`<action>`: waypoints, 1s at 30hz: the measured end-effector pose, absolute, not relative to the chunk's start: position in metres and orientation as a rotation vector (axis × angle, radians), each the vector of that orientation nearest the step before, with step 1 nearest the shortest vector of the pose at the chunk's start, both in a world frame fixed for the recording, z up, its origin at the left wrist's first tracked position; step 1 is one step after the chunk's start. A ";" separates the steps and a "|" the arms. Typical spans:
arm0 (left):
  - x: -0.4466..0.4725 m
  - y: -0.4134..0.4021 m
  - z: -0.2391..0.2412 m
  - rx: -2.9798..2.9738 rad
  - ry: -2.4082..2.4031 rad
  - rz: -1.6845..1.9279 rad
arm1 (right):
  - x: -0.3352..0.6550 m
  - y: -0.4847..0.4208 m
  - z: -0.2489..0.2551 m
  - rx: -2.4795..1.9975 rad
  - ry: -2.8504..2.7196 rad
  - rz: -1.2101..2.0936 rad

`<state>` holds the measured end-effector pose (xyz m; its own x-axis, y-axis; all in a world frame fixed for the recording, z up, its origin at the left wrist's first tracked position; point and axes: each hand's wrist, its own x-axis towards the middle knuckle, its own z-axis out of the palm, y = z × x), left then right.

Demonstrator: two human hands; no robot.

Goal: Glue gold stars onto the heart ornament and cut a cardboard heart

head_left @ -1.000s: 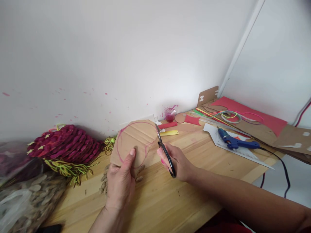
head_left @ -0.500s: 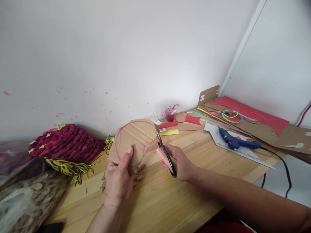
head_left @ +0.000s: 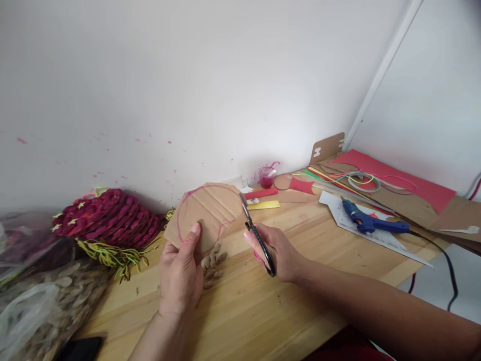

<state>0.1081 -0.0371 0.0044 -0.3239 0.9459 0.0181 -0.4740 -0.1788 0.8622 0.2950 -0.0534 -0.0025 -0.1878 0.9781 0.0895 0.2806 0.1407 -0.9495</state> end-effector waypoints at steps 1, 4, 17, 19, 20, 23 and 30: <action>0.108 -0.037 0.004 0.715 0.963 1.717 | 0.295 -0.053 -0.003 -1.246 -1.617 1.089; 0.108 -0.036 0.005 0.714 0.967 1.732 | 0.295 -0.053 -0.005 -1.241 -1.627 1.098; 0.107 -0.031 0.007 0.729 0.948 1.814 | 0.296 -0.053 -0.010 -1.269 -1.673 1.066; 0.108 -0.031 0.007 0.727 0.944 1.814 | 0.296 -0.053 -0.011 -1.270 -1.676 1.075; 0.109 -0.031 0.007 0.726 0.944 1.815 | 0.296 -0.053 -0.012 -1.269 -1.678 1.082; 0.111 -0.031 0.006 0.743 0.948 1.822 | 0.295 -0.052 -0.014 -1.275 -1.668 1.088; 0.109 -0.031 0.004 0.777 0.971 1.796 | 0.295 -0.053 -0.013 -1.293 -1.632 1.156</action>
<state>0.1091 -0.0311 0.0038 -0.3765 0.9214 0.0969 -0.4231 -0.2640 0.8668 0.2946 -0.0529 -0.0129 -0.2166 0.9761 0.0173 0.3072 0.0850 -0.9478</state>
